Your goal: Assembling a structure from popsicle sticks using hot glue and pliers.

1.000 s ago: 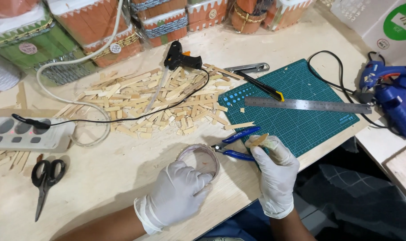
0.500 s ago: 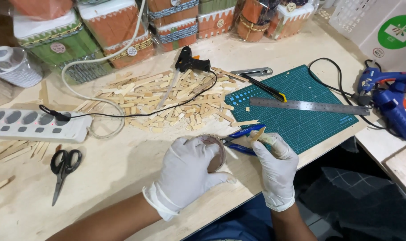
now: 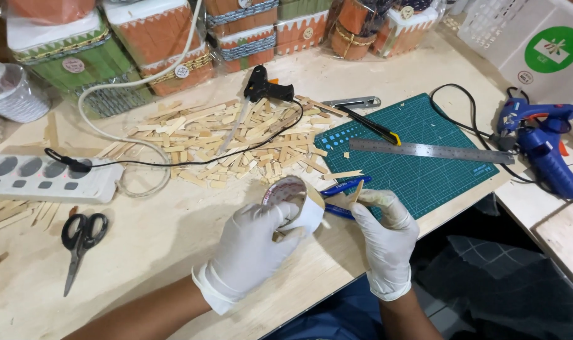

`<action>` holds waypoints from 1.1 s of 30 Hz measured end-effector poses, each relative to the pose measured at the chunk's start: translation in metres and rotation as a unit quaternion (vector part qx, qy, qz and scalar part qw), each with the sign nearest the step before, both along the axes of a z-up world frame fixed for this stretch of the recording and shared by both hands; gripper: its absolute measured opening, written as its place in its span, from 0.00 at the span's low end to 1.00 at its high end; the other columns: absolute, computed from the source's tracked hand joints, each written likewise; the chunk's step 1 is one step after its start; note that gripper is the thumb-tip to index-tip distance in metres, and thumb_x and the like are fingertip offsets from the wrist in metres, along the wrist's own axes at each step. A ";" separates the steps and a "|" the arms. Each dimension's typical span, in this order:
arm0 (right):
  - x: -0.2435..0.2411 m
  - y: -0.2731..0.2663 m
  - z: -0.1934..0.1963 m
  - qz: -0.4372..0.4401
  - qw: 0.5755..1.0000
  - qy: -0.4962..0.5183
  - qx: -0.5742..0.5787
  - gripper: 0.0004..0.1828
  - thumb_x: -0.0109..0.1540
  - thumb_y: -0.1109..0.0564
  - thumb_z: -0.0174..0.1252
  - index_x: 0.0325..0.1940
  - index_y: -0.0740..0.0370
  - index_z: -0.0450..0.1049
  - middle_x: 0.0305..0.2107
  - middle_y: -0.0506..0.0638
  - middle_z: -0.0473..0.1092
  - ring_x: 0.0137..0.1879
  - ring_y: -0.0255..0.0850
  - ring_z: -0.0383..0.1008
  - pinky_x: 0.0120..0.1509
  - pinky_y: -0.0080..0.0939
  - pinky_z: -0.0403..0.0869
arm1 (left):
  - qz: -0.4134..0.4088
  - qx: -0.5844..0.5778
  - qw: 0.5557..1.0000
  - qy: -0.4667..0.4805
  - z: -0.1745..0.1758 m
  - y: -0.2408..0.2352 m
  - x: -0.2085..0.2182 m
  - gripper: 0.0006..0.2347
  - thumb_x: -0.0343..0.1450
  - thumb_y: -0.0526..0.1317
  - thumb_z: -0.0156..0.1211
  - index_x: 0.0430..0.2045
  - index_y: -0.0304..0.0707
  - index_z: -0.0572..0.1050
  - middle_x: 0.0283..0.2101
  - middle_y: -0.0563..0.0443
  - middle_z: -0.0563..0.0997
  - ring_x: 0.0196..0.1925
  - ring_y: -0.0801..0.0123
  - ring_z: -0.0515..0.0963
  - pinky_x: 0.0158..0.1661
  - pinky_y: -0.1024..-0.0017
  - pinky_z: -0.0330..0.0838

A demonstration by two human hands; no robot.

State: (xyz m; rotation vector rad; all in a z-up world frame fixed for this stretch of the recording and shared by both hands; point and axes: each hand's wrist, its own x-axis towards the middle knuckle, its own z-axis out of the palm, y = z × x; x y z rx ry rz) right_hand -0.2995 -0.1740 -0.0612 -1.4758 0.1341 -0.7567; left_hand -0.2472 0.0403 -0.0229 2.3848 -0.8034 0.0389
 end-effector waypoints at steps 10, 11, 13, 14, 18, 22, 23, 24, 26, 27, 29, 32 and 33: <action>-0.006 0.005 0.013 -0.067 0.925 -0.142 -0.346 0.13 0.55 0.65 0.73 0.41 0.65 0.79 0.35 0.52 0.78 0.41 0.43 0.77 0.49 0.40 0.76 | 0.029 -0.031 0.984 0.175 -0.014 -0.008 -0.014 0.10 0.65 0.42 0.60 0.27 0.45 0.64 0.24 0.52 0.76 0.28 0.57 0.78 0.31 0.64 0.69; -0.006 0.006 0.014 -0.086 0.896 -0.165 -0.403 0.13 0.56 0.63 0.74 0.42 0.62 0.79 0.35 0.49 0.79 0.41 0.41 0.77 0.47 0.40 0.75 | 0.033 -0.028 0.980 0.194 -0.012 -0.009 -0.014 0.09 0.66 0.42 0.59 0.33 0.44 0.66 0.29 0.49 0.81 0.32 0.53 0.81 0.34 0.63 0.72; -0.007 0.006 0.017 -0.103 0.863 -0.187 -0.459 0.13 0.57 0.61 0.74 0.43 0.59 0.79 0.36 0.47 0.79 0.40 0.38 0.77 0.46 0.40 0.73 | 0.036 -0.026 0.976 0.214 -0.013 -0.010 -0.016 0.11 0.66 0.42 0.58 0.39 0.43 0.68 0.34 0.46 0.85 0.36 0.50 0.84 0.36 0.62 0.75; -0.009 0.005 0.019 -0.095 0.841 -0.185 -0.500 0.14 0.60 0.60 0.73 0.48 0.58 0.78 0.40 0.47 0.79 0.42 0.39 0.76 0.48 0.42 0.72 | 0.016 -0.031 0.979 0.200 -0.015 -0.010 -0.017 0.09 0.67 0.41 0.57 0.37 0.42 0.69 0.33 0.44 0.84 0.35 0.50 0.84 0.35 0.61 0.75; -0.013 0.000 0.013 -0.084 0.794 -0.183 -0.574 0.15 0.63 0.59 0.71 0.52 0.54 0.77 0.46 0.45 0.78 0.43 0.40 0.76 0.49 0.44 0.71 | -0.004 -0.091 0.982 0.166 -0.020 -0.009 -0.022 0.09 0.69 0.39 0.54 0.39 0.40 0.74 0.33 0.46 0.85 0.35 0.53 0.84 0.36 0.64 0.74; -0.015 -0.001 0.009 -0.078 0.772 -0.182 -0.604 0.17 0.65 0.58 0.70 0.56 0.52 0.75 0.48 0.43 0.77 0.47 0.37 0.76 0.50 0.43 0.71 | -0.007 -0.070 0.973 0.220 -0.004 -0.010 -0.023 0.11 0.68 0.38 0.50 0.43 0.45 0.73 0.33 0.47 0.83 0.33 0.53 0.82 0.35 0.64 0.73; -0.015 0.000 0.010 -0.085 0.769 -0.179 -0.608 0.16 0.65 0.58 0.69 0.57 0.52 0.75 0.49 0.43 0.77 0.47 0.37 0.76 0.51 0.43 0.71 | -0.007 -0.097 0.970 0.221 -0.003 -0.011 -0.023 0.12 0.68 0.38 0.51 0.44 0.46 0.74 0.36 0.48 0.85 0.35 0.54 0.83 0.37 0.65 0.74; -0.016 0.002 0.010 -0.091 0.766 -0.175 -0.612 0.16 0.66 0.58 0.69 0.57 0.52 0.75 0.49 0.42 0.77 0.47 0.37 0.76 0.51 0.42 0.71 | -0.007 -0.124 0.967 0.221 -0.001 -0.011 -0.024 0.14 0.67 0.37 0.51 0.46 0.47 0.75 0.39 0.50 0.87 0.38 0.55 0.85 0.40 0.67 0.76; -0.016 0.001 0.008 -0.092 0.761 -0.177 -0.617 0.17 0.66 0.59 0.69 0.57 0.52 0.75 0.49 0.42 0.76 0.47 0.37 0.75 0.51 0.41 0.71 | -0.008 -0.130 0.967 0.217 -0.005 -0.011 -0.024 0.14 0.67 0.37 0.51 0.46 0.47 0.74 0.38 0.51 0.87 0.37 0.56 0.85 0.39 0.68 0.76; -0.016 0.001 0.007 -0.094 0.756 -0.179 -0.622 0.17 0.66 0.59 0.69 0.58 0.51 0.74 0.50 0.41 0.76 0.47 0.36 0.74 0.52 0.41 0.70 | -0.009 -0.135 0.968 0.213 -0.006 -0.011 -0.024 0.14 0.67 0.36 0.51 0.47 0.48 0.74 0.37 0.53 0.87 0.35 0.57 0.86 0.38 0.70 0.75; -0.016 0.001 0.007 -0.094 0.753 -0.182 -0.626 0.18 0.66 0.59 0.70 0.58 0.52 0.74 0.50 0.41 0.75 0.48 0.36 0.74 0.52 0.40 0.71 | -0.007 -0.139 0.963 0.229 -0.006 -0.011 -0.025 0.13 0.68 0.37 0.51 0.45 0.48 0.74 0.37 0.53 0.87 0.35 0.60 0.85 0.39 0.71 0.75; -0.016 0.001 0.006 -0.093 0.750 -0.181 -0.629 0.19 0.66 0.59 0.71 0.58 0.51 0.74 0.50 0.41 0.75 0.48 0.36 0.74 0.52 0.39 0.71 | 0.004 -0.139 0.959 0.246 -0.007 -0.012 -0.026 0.09 0.67 0.37 0.52 0.40 0.47 0.74 0.34 0.53 0.85 0.33 0.62 0.84 0.38 0.71 0.74; -0.017 0.001 0.006 -0.092 0.751 -0.178 -0.629 0.18 0.66 0.59 0.69 0.59 0.51 0.74 0.50 0.41 0.75 0.48 0.36 0.74 0.52 0.40 0.70 | 0.012 -0.135 0.960 0.245 -0.008 -0.012 -0.026 0.08 0.67 0.38 0.52 0.37 0.47 0.73 0.31 0.53 0.84 0.30 0.61 0.82 0.36 0.71 0.74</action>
